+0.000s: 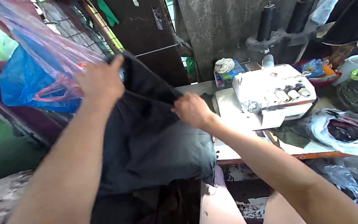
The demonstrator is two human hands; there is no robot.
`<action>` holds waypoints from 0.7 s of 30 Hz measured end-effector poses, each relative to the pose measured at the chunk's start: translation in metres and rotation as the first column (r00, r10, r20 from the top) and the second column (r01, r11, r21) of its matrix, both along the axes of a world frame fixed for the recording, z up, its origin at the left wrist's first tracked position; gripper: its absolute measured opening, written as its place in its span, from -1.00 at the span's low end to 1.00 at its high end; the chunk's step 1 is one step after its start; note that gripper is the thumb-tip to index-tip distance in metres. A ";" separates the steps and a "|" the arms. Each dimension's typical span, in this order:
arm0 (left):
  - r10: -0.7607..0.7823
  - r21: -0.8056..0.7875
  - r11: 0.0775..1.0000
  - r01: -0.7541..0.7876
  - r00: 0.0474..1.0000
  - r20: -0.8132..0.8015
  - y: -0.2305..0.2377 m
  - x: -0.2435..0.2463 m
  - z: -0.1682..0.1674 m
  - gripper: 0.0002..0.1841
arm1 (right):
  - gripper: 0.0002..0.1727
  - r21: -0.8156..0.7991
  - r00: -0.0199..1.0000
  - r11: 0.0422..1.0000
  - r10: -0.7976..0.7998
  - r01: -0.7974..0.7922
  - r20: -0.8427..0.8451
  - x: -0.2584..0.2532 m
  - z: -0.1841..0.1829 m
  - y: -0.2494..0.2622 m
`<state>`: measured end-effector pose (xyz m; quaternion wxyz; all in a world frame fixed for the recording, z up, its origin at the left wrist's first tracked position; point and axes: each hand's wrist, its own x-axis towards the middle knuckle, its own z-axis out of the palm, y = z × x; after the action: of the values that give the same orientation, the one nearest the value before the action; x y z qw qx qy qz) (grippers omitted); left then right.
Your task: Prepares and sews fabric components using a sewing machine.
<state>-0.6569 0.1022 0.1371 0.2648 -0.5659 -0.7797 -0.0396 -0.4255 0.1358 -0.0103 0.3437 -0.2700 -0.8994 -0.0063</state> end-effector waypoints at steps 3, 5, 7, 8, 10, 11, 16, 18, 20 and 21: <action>-0.350 0.119 0.924 0.363 0.929 -0.116 0.019 -0.020 0.054 -0.28 | -0.63 0.269 0.970 0.963 0.070 -0.006 -0.232 0.021 0.035 0.012; -0.646 0.136 0.744 0.654 0.756 -0.105 0.037 -0.026 0.075 -0.59 | -0.67 0.133 0.976 0.991 0.047 -0.019 -0.211 0.066 0.067 -0.019; -0.797 0.088 0.601 0.794 0.604 -0.003 0.036 0.007 0.074 -0.60 | -0.67 0.062 0.976 0.997 0.060 -0.048 -0.207 0.110 0.055 -0.034; -0.820 0.052 0.572 0.819 0.569 0.060 0.022 0.042 0.064 -0.56 | -0.68 0.008 0.979 0.997 0.072 -0.072 -0.189 0.130 0.039 -0.040; -0.754 -0.055 0.636 0.770 0.635 0.168 0.003 0.108 0.032 -0.54 | -0.68 -0.063 0.978 0.992 0.094 -0.107 -0.188 0.165 -0.004 -0.053; -0.685 -0.131 0.684 0.718 0.694 0.221 0.005 0.133 0.011 -0.54 | -0.67 -0.130 0.980 0.986 0.076 -0.101 -0.186 0.179 -0.026 -0.062; -0.537 -0.270 0.640 0.719 0.670 0.512 0.052 0.213 -0.139 -0.32 | -0.63 -0.267 0.982 0.964 -0.069 0.020 -0.175 0.218 -0.121 -0.107; -0.411 -0.367 0.651 0.664 0.716 0.564 0.064 0.237 -0.184 -0.35 | -0.61 -0.254 0.975 0.962 -0.143 0.097 -0.171 0.224 -0.142 -0.112; -0.348 -0.387 0.690 0.612 0.749 0.563 0.072 0.255 -0.209 -0.42 | -0.60 -0.240 0.969 0.962 -0.177 0.133 -0.173 0.228 -0.151 -0.112; -0.357 -0.379 0.714 0.589 0.772 0.526 0.076 0.261 -0.215 -0.45 | -0.60 -0.225 0.966 0.963 -0.190 0.149 -0.177 0.228 -0.152 -0.111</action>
<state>-0.3960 0.1782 -0.0777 -0.0917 -0.7784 -0.6209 -0.0131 -0.1973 0.0252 -0.1626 0.3987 -0.3803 -0.8301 0.0858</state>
